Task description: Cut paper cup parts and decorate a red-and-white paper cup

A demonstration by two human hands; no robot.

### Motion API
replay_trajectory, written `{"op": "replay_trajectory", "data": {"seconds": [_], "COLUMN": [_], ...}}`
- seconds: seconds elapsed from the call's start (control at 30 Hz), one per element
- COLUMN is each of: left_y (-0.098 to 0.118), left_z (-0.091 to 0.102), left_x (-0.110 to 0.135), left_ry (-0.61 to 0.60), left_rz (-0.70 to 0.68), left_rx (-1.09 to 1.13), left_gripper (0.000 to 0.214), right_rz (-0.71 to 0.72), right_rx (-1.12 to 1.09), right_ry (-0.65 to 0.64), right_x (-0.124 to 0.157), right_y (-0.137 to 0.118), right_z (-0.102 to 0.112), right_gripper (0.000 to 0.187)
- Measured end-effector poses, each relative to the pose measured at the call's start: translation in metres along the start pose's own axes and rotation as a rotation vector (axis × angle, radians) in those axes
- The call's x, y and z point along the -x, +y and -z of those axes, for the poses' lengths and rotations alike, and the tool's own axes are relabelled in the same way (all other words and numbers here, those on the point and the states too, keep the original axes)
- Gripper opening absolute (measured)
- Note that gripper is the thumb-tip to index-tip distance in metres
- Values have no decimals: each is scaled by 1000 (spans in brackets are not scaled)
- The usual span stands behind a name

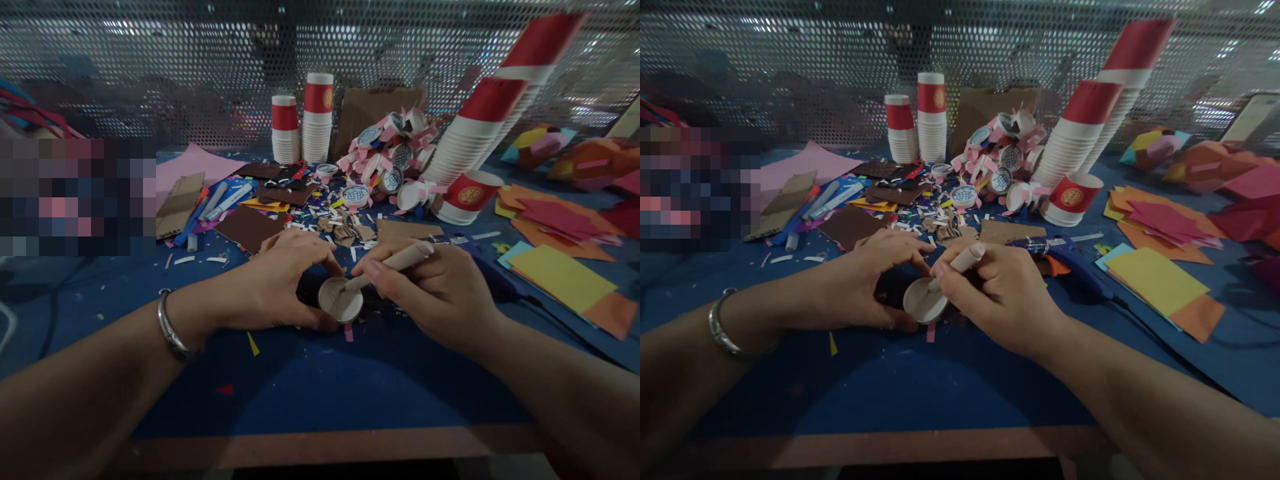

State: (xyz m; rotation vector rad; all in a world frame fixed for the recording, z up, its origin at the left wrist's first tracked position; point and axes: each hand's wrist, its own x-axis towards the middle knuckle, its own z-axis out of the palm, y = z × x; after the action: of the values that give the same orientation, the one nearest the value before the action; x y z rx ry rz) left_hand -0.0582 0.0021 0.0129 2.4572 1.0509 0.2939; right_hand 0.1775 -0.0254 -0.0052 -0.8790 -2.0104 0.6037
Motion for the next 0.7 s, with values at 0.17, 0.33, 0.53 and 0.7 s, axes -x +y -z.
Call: {"op": "replay_trajectory", "data": {"seconds": [0.17,0.33,0.53,0.7], "left_y": [1,1,0,0], "left_z": [-1,0,-1,-1], "left_x": [0,-1,-1,1], "left_ry": [7,1,20,8], "left_rz": [5,-17,-37,0], "left_rx": [-7,-6,-2,4], "left_gripper": [54,49,51,53], "right_rz": [-3,-8,36,16], "right_rx": [-2,-86,-59,3], "right_ry": [34,-23,-33,-1], "right_x": [-1,-1,-2,-3], "right_y": [-4,-6,-1,0], "right_z": [-2,-6,-5,-1], "right_gripper": [17,22,27,28]}}
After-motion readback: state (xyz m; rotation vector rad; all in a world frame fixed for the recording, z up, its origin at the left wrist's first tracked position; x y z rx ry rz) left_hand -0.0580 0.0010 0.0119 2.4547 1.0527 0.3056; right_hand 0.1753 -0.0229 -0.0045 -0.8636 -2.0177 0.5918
